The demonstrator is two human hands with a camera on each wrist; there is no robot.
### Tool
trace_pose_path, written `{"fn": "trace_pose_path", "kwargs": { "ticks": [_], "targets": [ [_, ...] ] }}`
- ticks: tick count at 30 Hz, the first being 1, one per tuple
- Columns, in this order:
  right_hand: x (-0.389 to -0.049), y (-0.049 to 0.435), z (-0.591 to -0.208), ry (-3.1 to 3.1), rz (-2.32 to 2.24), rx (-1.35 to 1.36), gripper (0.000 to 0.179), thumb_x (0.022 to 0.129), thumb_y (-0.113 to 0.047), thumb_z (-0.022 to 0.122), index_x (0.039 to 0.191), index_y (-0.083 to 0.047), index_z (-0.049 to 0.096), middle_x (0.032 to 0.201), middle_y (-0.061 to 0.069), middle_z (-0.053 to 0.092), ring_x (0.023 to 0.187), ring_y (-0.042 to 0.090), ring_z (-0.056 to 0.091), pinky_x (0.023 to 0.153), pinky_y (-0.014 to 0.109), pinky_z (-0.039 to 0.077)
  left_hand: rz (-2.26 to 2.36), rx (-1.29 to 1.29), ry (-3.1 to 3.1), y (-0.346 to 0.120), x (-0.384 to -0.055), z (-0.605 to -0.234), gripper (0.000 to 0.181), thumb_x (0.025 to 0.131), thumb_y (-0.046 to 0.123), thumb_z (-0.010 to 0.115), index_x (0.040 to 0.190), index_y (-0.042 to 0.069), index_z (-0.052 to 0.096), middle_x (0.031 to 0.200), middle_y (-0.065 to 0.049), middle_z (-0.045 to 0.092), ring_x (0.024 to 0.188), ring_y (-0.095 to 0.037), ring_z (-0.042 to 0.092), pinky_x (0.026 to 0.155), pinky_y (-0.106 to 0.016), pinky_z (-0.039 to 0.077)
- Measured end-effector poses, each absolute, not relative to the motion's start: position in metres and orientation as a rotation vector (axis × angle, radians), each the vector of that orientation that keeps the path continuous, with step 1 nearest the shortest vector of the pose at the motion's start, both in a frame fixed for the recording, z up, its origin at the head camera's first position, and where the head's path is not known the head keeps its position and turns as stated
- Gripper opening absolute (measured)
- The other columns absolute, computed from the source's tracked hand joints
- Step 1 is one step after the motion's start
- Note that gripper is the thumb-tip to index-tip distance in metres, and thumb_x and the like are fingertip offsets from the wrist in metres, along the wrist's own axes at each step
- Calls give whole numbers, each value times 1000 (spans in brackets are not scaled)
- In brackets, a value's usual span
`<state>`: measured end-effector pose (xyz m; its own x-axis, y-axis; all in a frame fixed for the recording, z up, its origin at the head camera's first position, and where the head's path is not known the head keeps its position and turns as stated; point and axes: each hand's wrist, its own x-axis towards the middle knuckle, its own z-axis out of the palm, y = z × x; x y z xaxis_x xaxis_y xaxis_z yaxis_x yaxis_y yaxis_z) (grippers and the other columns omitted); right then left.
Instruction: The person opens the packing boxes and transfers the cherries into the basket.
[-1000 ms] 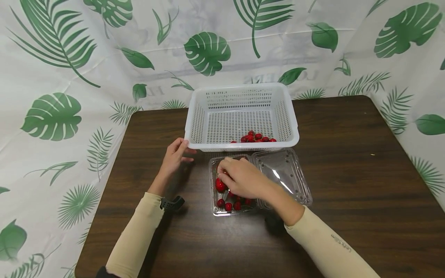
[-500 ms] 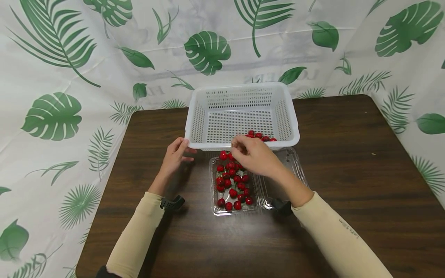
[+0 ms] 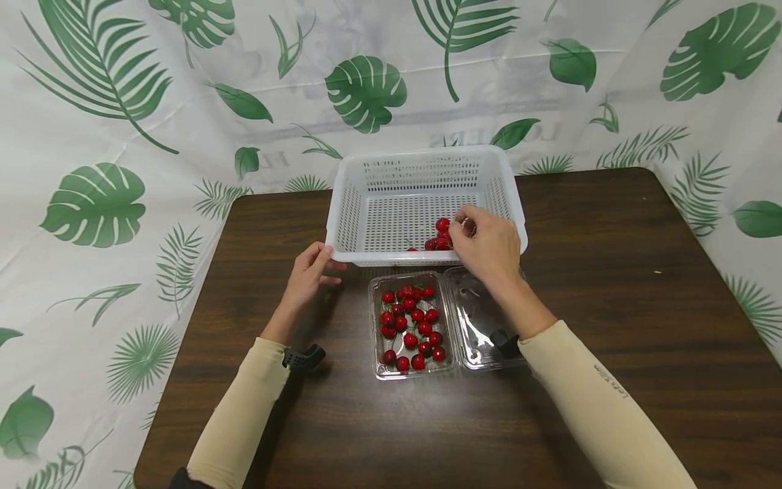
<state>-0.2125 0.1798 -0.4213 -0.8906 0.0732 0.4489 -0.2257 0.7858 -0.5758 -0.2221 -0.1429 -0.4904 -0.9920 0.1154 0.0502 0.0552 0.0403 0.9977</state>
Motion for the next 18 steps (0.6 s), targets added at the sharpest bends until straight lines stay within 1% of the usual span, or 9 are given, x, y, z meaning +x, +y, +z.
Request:
{"fn": "trace_pose_path", "kwargs": {
  "ticks": [2,6,9,13,18],
  "targets": [
    [-214,183,-425,-2504,803,102,14,86,-21,59,84,-16,72,68,2,64,58,21,56,54,41,41,2137,186,2236,-143,-222,-491,26,105,19,48,105,-7,53,103,-21,64,97,-52,60,65,-48,60],
    [-216,187,-430,-2514,698,87,17,86,-19,57,82,-13,73,72,4,64,63,23,57,61,46,39,2134,177,2238,-143,-221,-490,27,105,20,48,106,-6,53,104,-21,64,97,-52,60,66,-48,60],
    [-216,190,-434,-2545,672,72,19,87,-19,57,84,-12,74,75,6,65,68,26,58,65,48,36,2133,168,2237,-142,-221,-489,26,105,20,48,105,-6,54,104,-22,63,97,-51,61,66,-48,60],
    [-216,193,-437,-2591,633,72,23,88,-21,55,88,-10,76,81,9,68,75,31,60,68,51,35,2131,159,2235,-142,-221,-488,26,105,19,48,106,-6,54,105,-22,63,96,-50,62,66,-49,60],
    [-216,194,-441,-2642,593,94,27,90,-23,53,89,-9,76,89,11,71,83,36,60,73,56,35,2139,158,2223,-142,-221,-488,28,105,20,48,106,-7,53,105,-23,63,98,-52,60,70,-56,58]
  ]
}}
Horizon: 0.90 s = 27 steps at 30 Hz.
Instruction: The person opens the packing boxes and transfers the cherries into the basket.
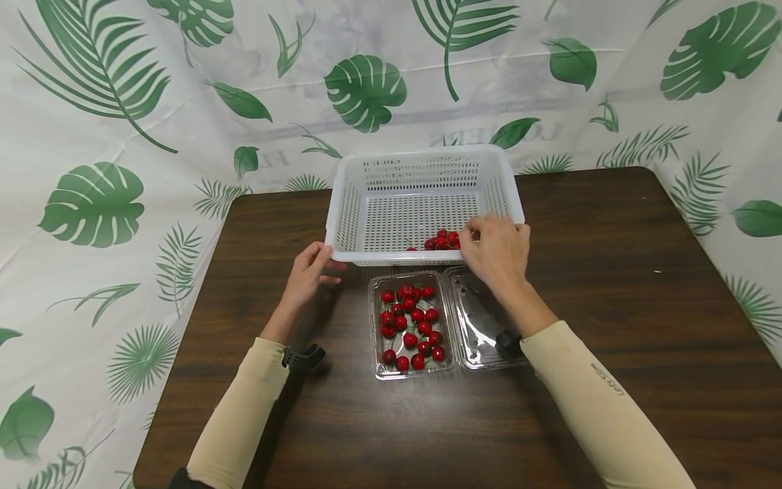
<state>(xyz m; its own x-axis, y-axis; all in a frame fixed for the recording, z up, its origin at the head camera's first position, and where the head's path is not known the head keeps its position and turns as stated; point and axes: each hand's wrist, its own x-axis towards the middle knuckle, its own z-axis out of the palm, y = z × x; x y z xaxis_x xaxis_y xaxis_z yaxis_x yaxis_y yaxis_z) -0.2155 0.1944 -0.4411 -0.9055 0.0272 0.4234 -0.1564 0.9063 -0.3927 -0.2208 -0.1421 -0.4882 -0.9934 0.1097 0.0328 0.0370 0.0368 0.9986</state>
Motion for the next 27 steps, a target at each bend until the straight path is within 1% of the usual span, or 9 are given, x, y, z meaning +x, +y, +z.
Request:
{"fn": "trace_pose_path", "kwargs": {
  "ticks": [4,9,11,13,16,19,22,25,27],
  "targets": [
    [-213,194,-444,-2649,592,131,28,91,-22,52,91,-9,76,93,12,72,85,39,60,75,57,35,2141,164,2211,-142,-220,-488,29,105,21,48,107,-8,53,106,-24,63,99,-53,59,72,-60,56],
    [-211,192,-444,-2641,575,181,28,93,-22,50,89,-10,76,91,12,72,86,40,62,78,60,36,2134,166,2225,-142,-221,-489,28,105,21,48,107,-7,53,106,-25,63,97,-50,61,69,-55,59],
    [-210,192,-444,-2637,555,194,31,94,-23,50,88,-9,76,89,13,72,86,39,62,80,60,37,2128,171,2231,-142,-221,-489,29,105,21,48,107,-7,53,106,-25,63,97,-49,61,69,-54,59],
    [-208,190,-444,-2634,534,204,32,96,-26,51,90,-8,76,90,14,71,86,39,63,81,61,37,2127,175,2232,-143,-221,-490,29,105,21,48,107,-7,53,106,-26,63,96,-49,62,70,-55,58],
    [-206,188,-443,-2591,546,254,29,95,-27,57,96,-6,76,94,14,71,91,38,63,81,59,38,2127,177,2229,-143,-221,-491,30,105,22,47,108,-8,53,106,-25,63,97,-50,61,71,-58,57],
    [-201,182,-441,-2509,579,402,23,92,-24,63,102,-6,74,96,12,69,94,35,62,80,56,41,2129,175,2230,-143,-222,-491,30,105,22,47,108,-8,53,106,-25,63,97,-51,61,71,-59,57],
    [-193,174,-439,-2439,584,643,21,88,-19,69,103,-6,73,93,9,67,88,31,61,74,51,43,2137,168,2227,-142,-223,-491,30,105,21,48,108,-8,53,106,-26,63,97,-52,60,71,-60,56],
    [-182,162,-438,-2426,544,911,17,84,-16,74,99,-8,74,89,4,65,79,25,60,65,43,43,2135,156,2228,-142,-222,-490,29,105,21,48,107,-8,53,105,-25,63,97,-52,60,71,-60,56],
    [-174,154,-439,-2448,486,1073,15,81,-16,77,95,-11,75,85,1,63,75,21,58,64,38,43,2137,151,2227,-142,-222,-490,29,105,21,48,106,-7,53,104,-24,63,97,-53,60,71,-61,56]
  ]
}}
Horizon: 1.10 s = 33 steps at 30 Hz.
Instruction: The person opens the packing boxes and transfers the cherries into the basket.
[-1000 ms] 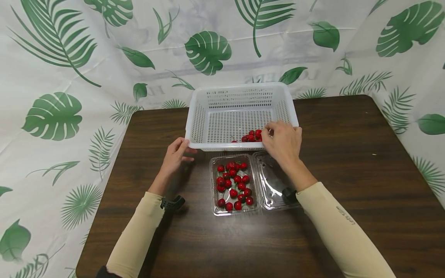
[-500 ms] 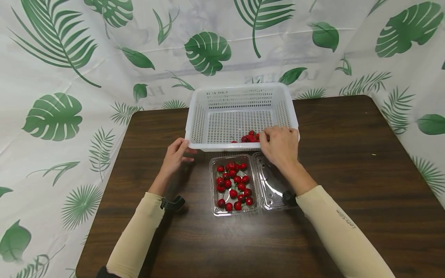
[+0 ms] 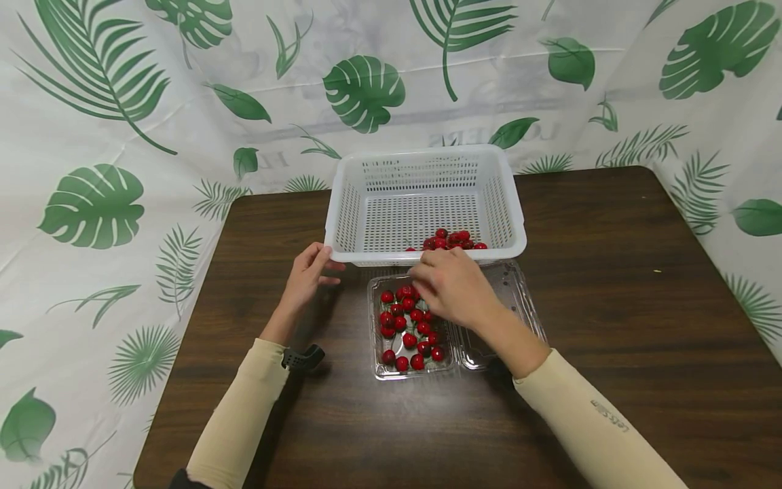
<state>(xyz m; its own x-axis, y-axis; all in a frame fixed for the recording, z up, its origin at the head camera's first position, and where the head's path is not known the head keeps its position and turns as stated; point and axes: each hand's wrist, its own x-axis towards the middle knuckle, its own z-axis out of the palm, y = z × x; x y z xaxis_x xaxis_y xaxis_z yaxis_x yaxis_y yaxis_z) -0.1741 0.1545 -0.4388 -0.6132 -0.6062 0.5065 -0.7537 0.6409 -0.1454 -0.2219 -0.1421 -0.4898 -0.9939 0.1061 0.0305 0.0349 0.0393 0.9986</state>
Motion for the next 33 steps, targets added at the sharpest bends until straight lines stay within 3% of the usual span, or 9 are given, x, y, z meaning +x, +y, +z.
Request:
{"fn": "trace_pose_path", "kwargs": {
  "ticks": [5,12,27,33],
  "targets": [
    [-155,137,-451,-2573,207,1311,6,79,-16,79,81,-16,74,75,-4,57,71,18,53,62,32,37,2145,152,2224,-142,-221,-490,27,105,20,48,106,-6,53,102,-19,64,98,-53,59,72,-62,55],
    [-142,122,-470,-2660,-108,1333,16,67,-5,75,64,-16,62,70,-1,54,67,21,51,59,31,33,2147,162,2221,-142,-221,-491,28,105,22,48,105,-6,54,99,-16,65,97,-53,59,69,-55,59],
    [-141,121,-486,-2685,-129,1253,14,70,-9,76,66,-15,64,72,0,59,68,23,54,59,34,34,2144,168,2229,-141,-221,-488,28,105,21,48,105,-6,54,99,-16,64,97,-53,60,66,-50,60],
    [-142,121,-488,-2705,-94,1237,13,69,-10,76,67,-16,65,72,0,60,69,23,56,59,33,34,2141,180,2230,-142,-221,-489,28,105,21,48,106,-7,53,100,-17,65,98,-54,59,68,-55,59]
  ]
}}
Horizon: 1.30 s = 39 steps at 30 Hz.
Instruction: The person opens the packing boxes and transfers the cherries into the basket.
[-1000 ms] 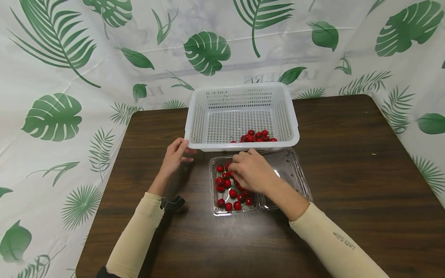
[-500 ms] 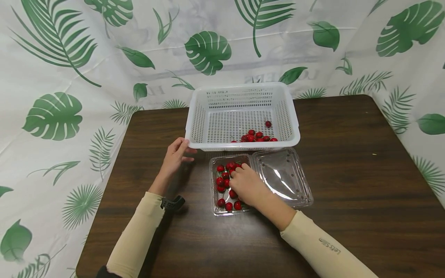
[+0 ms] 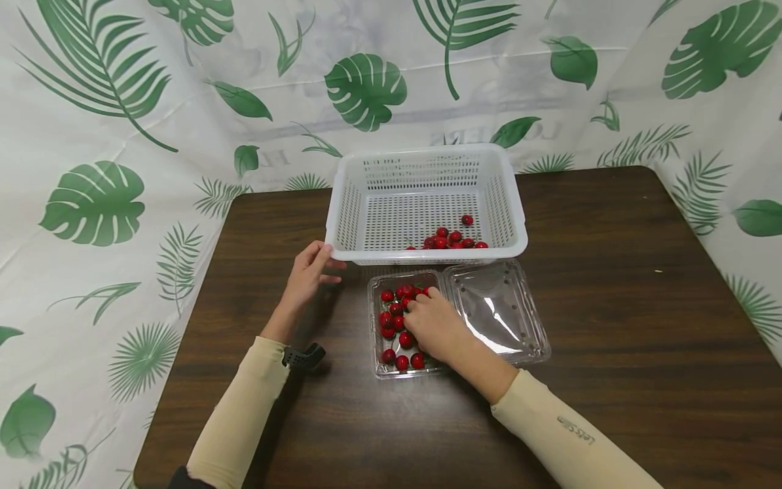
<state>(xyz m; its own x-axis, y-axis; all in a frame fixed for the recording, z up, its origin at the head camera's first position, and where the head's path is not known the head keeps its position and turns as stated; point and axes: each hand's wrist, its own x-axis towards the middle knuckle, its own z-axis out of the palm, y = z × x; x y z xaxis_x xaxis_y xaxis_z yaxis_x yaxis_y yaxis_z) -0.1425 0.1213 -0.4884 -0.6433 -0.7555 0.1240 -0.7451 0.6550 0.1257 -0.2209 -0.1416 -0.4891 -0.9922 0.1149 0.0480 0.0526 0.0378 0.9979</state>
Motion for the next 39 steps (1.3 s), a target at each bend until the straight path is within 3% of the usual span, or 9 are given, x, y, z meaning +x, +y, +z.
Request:
{"fn": "trace_pose_path", "kwargs": {
  "ticks": [11,21,28,39],
  "targets": [
    [-145,123,-490,-2703,-79,1268,14,66,-11,78,70,-18,67,73,0,59,70,23,56,59,33,34,2138,166,2232,-141,-220,-490,26,105,20,48,105,-5,54,101,-19,64,96,-52,61,67,-53,59],
    [-145,123,-488,-2677,-149,1275,11,77,-6,74,81,-16,72,78,-1,59,74,22,55,59,33,34,2139,167,2227,-142,-220,-490,28,105,22,48,105,-5,54,102,-18,63,97,-52,60,68,-54,59],
    [-142,123,-482,-2697,-114,1268,8,80,-7,73,83,-15,70,81,0,60,75,21,56,58,31,35,2142,159,2231,-141,-221,-490,27,105,22,48,104,-4,54,101,-17,64,97,-52,60,66,-49,60],
    [-138,128,-466,-2781,21,1283,8,83,-10,75,90,-11,71,90,2,65,78,20,59,59,28,38,2140,167,2229,-142,-221,-490,28,105,22,49,106,-6,54,100,-17,64,97,-53,60,70,-58,57]
  ]
}}
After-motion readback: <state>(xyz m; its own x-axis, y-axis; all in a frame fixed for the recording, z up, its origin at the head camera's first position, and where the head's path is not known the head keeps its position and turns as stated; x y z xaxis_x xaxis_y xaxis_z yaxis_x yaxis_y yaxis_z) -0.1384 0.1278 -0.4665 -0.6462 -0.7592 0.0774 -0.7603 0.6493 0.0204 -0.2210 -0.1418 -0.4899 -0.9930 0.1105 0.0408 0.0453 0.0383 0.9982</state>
